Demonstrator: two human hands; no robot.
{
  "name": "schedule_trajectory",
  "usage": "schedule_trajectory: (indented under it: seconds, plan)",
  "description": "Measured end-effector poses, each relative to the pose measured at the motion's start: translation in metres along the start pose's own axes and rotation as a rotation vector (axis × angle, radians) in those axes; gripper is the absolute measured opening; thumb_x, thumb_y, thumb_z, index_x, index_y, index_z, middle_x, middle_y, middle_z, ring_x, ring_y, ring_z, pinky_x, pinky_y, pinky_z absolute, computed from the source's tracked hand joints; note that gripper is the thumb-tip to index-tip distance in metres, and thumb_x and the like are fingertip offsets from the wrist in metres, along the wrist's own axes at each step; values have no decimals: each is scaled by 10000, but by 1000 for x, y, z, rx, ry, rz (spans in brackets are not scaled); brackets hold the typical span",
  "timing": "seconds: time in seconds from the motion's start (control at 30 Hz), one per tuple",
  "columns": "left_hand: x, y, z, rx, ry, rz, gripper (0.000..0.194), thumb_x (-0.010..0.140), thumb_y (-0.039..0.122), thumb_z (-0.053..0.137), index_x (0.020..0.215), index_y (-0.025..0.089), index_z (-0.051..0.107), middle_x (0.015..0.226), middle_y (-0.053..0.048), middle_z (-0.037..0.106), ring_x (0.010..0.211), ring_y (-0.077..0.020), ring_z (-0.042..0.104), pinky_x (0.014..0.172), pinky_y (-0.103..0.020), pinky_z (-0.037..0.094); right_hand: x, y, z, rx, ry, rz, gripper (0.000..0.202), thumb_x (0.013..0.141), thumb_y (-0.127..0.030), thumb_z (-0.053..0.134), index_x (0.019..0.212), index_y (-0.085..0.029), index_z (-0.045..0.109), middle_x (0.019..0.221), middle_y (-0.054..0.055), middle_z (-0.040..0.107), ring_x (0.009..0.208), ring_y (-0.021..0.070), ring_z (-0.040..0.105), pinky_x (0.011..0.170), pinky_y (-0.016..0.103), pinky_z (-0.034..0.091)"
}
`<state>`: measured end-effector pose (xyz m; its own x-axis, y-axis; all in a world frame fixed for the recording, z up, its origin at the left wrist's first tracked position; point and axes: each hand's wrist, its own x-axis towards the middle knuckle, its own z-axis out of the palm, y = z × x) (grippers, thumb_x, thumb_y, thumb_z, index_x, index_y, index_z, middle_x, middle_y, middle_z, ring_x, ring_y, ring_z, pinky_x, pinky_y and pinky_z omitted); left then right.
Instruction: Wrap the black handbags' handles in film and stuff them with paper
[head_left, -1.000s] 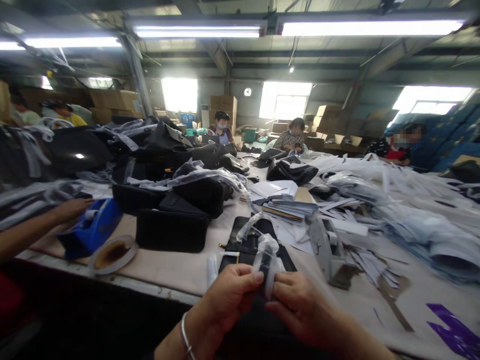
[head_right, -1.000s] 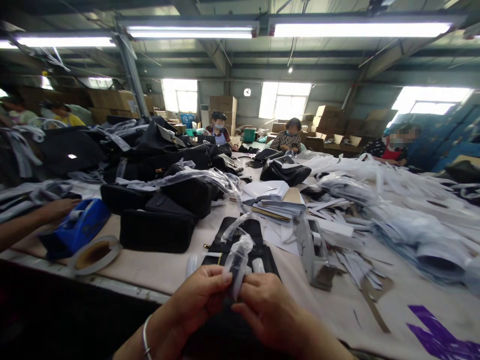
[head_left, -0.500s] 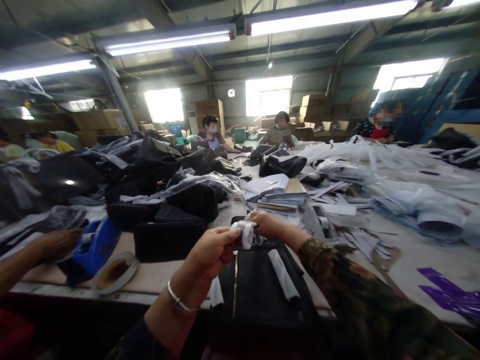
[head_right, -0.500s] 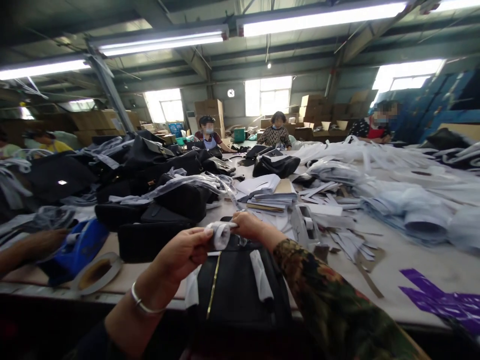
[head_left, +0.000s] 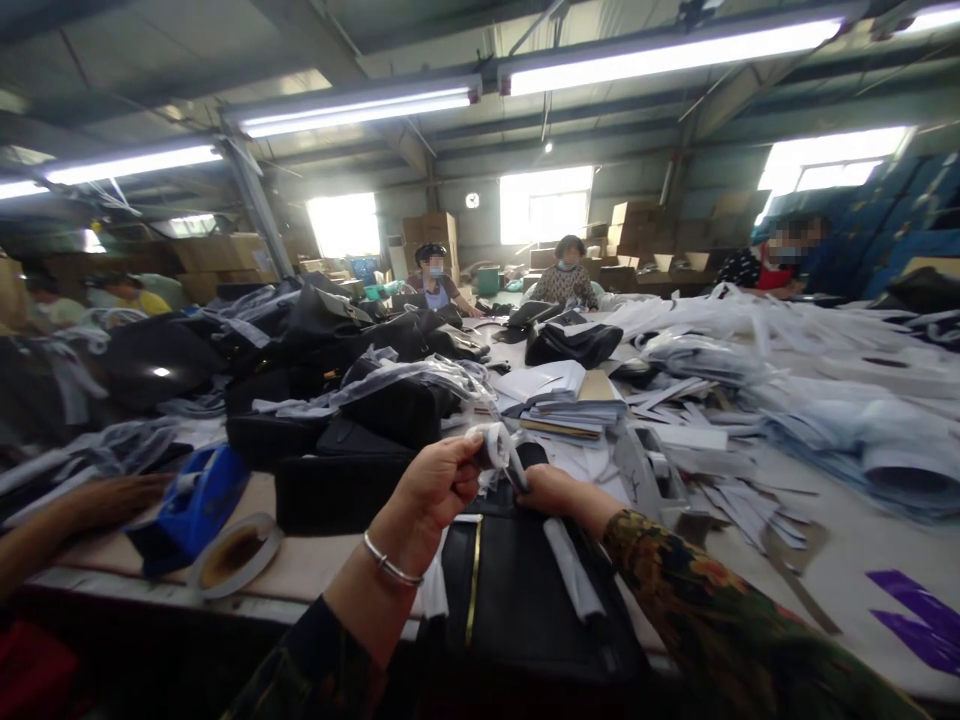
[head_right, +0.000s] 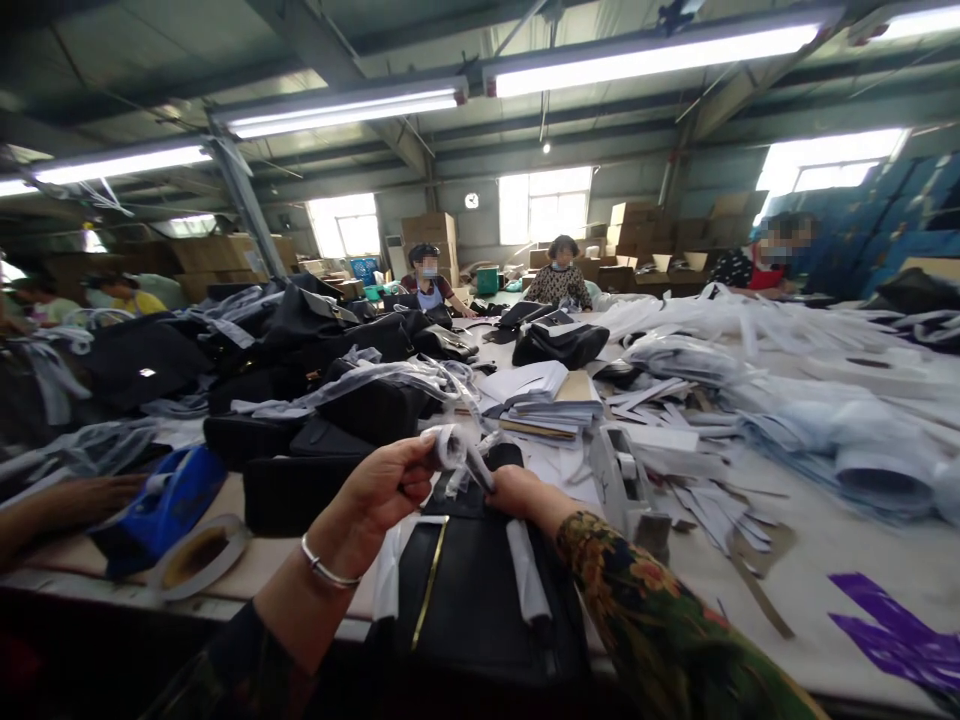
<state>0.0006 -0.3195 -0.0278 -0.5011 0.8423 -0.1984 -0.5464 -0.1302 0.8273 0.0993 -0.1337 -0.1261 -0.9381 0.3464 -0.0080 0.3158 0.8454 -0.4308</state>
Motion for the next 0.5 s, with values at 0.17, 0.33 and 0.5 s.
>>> schedule_trajectory:
  seconds: [0.17, 0.33, 0.5]
  plan:
    - [-22, -23, -10, 182, 13, 200, 327, 709, 375, 846, 796, 101, 691, 595, 27, 516, 471, -41, 358, 453, -178, 276, -31, -12, -31, 374, 113, -6, 396, 948, -462, 542, 1052, -134, 737, 820, 53, 672, 634, 132, 549, 558, 243, 430]
    - [-39, -59, -10, 615, 24, 474, 172, 836, 307, 733, 762, 156, 769, 777, -50, 639, 762, -172, 564, 707, -261, 430, -71, -45, -41, 1379, -181, 131, 589, 785, -723, 675, 818, -136, 642, 537, -91, 382, 405, 30, 172, 375, 200, 119]
    - [-50, -81, -13, 761, -139, 534, 181, 903, 266, 640, 878, 183, 799, 902, -76, 670, 865, -203, 598, 800, -286, 440, -87, -60, -27, 1579, -222, 267, 521, 646, -554, 875, 718, -186, 513, 482, -120, 326, 418, 25, 178, 399, 182, 109]
